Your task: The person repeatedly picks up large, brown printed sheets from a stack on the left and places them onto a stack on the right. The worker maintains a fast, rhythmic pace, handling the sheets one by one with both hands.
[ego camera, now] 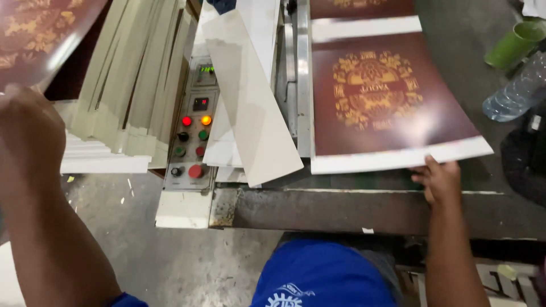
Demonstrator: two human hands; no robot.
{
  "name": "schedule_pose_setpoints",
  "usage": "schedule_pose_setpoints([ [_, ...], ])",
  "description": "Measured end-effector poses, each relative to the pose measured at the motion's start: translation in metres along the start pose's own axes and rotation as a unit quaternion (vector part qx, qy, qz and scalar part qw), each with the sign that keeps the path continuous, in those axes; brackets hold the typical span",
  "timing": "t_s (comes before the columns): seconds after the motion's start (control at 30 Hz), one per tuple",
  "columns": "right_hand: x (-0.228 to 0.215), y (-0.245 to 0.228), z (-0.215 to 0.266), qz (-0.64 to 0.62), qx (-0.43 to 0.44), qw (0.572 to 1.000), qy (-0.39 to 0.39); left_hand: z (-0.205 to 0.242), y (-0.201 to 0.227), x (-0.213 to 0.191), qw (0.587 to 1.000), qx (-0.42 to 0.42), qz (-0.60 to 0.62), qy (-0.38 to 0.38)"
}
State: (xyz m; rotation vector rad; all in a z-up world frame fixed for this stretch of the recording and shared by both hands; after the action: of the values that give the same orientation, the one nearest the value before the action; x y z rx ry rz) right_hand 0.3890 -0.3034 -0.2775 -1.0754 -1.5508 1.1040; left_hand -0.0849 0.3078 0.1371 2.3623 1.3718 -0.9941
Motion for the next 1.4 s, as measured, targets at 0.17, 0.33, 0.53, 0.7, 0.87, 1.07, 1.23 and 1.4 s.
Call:
schedule_pose_setpoints([
  [0.17,0.016,0.004,-0.015,0.003,0.082,0.997,-0.012,0.003,-0.014,-0.002,0.998,-0.02,0.061,-0.007],
  [0.33,0.017,0.013,0.028,0.01,0.093,0.996,-0.006,0.019,0.018,-0.042,0.994,-0.039,0.099,-0.03],
  [0.53,0.162,-0.064,0.107,0.016,0.052,0.982,-0.178,0.093,0.166,-0.1,0.923,0.07,0.378,0.003],
  [0.7,0.256,-0.098,0.172,-0.061,-0.012,0.898,-0.436,0.161,0.289,-0.133,0.899,0.078,0.43,-0.002],
  [0.87,0.245,-0.075,0.167,-0.012,-0.063,0.923,-0.38,0.203,0.361,-0.122,0.866,0.103,0.478,-0.103],
  [1.07,0.195,0.002,0.128,-0.168,0.09,0.96,-0.207,0.16,0.344,-0.145,0.832,0.125,0.526,-0.124],
  [1.23,0.14,-0.002,0.098,-0.185,0.078,0.976,-0.088,0.109,0.229,-0.09,0.955,0.013,0.293,-0.043],
  [1.4,0.071,0.017,0.082,-0.17,0.065,0.983,0.002,0.075,0.111,-0.066,0.983,-0.118,0.138,0.022],
])
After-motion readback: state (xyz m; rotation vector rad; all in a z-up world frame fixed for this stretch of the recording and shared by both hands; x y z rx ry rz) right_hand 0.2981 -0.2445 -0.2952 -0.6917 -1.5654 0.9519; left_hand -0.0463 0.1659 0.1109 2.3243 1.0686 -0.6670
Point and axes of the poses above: each hand's wrist, its own z-axis away from the middle knuckle, its own x-axis out of the palm, y = z × x, the point moved 8 cm from there along -z, towards the middle knuckle, and after that the axes turned 14 degrees about -x, right-handed, at the moved point
